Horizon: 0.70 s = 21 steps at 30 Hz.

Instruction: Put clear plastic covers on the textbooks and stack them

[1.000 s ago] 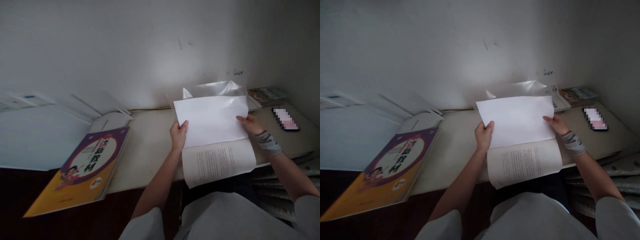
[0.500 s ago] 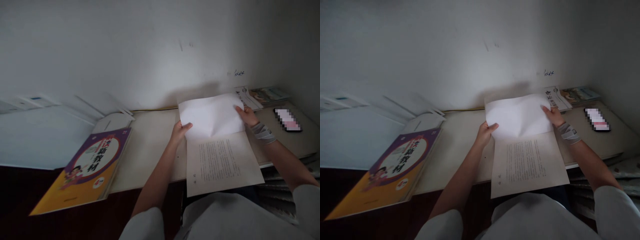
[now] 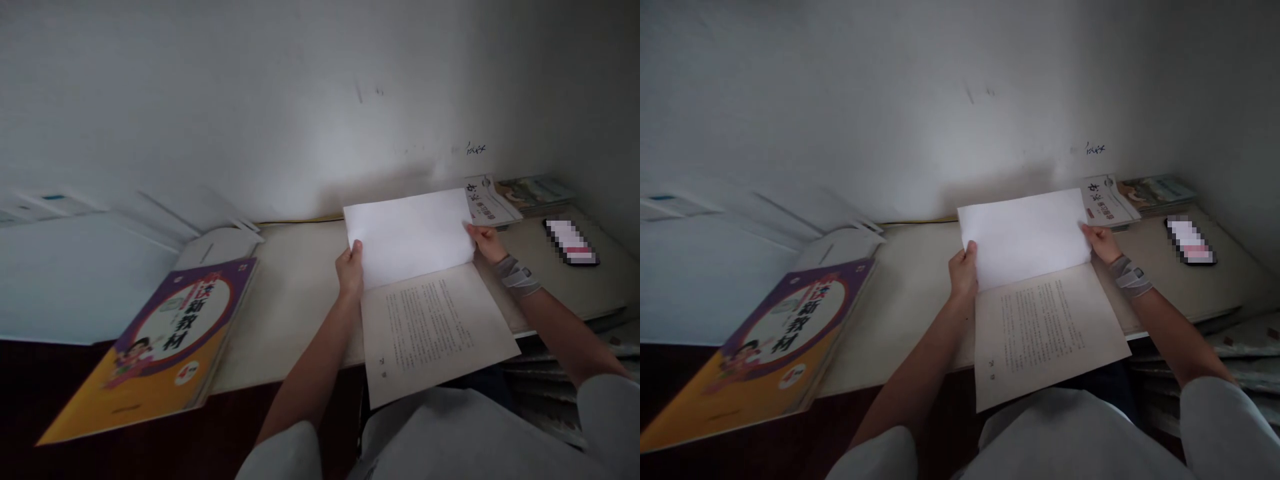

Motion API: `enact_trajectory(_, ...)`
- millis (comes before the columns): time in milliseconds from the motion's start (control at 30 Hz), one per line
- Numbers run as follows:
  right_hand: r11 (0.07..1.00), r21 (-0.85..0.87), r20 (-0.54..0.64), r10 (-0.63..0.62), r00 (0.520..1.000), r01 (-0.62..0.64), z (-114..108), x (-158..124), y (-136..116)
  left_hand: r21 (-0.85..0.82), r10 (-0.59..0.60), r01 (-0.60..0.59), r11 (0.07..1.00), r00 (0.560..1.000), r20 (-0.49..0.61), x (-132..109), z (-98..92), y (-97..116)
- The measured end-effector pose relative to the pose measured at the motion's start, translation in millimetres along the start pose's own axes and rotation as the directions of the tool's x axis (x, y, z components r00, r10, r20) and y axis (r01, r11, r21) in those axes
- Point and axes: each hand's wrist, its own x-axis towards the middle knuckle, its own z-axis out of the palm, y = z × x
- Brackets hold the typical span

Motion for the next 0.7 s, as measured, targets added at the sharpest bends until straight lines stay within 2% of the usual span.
enact_trajectory(67,0.999,-0.050,0.065,0.009,0.998,-0.005,-3.4,-5.2,-3.1,0.022,0.025,-0.024,0.999,0.998,-0.064,-0.7,3.6,-1.3)
enact_trajectory(100,0.996,-0.093,0.053,0.003,0.999,0.002,-3.9,-6.9,-5.5,0.034,0.035,-0.032,0.999,0.996,-0.080,-1.3,5.7,-2.1)
enact_trajectory(167,0.980,-0.197,-0.064,-0.043,0.997,0.029,-3.2,-8.1,-11.1,0.027,0.033,-0.032,0.999,0.998,-0.057,-2.9,8.9,-3.1)
enact_trajectory(233,0.961,-0.274,-0.202,-0.095,0.975,0.037,-1.6,-6.7,-15.5,0.000,0.052,-0.052,0.999,0.998,0.039,-5.1,8.6,-2.2)
enact_trajectory(300,0.952,-0.306,-0.286,-0.113,0.952,0.021,-0.3,-3.9,-17.4,0.014,0.095,-0.099,0.995,0.980,0.175,-7.8,3.8,1.1)
enact_trajectory(400,0.951,-0.310,-0.348,-0.127,0.929,0.013,0.0,-0.4,-15.6,0.087,0.102,-0.145,0.986,0.920,0.377,-12.9,-9.1,7.0)
enact_trajectory(467,0.954,-0.299,-0.368,-0.150,0.918,0.037,-1.3,0.5,-13.7,0.107,0.055,-0.125,0.986,0.866,0.498,-16.5,-17.2,8.3)
enact_trajectory(533,0.963,-0.261,-0.367,-0.169,0.915,0.073,-4.0,0.4,-12.7,0.120,-0.001,-0.081,0.989,0.825,0.565,-18.9,-22.2,6.5)
enact_trajectory(600,0.971,-0.217,-0.348,-0.171,0.922,0.098,-8.7,-0.3,-12.6,0.135,-0.037,-0.044,0.990,0.839,0.543,-19.5,-23.8,2.8)
enact_trajectory(700,0.991,-0.121,-0.180,-0.087,0.980,0.066,-18.0,-3.7,-12.4,0.091,0.004,-0.041,0.995,0.927,0.375,-18.3,-22.2,-2.8)
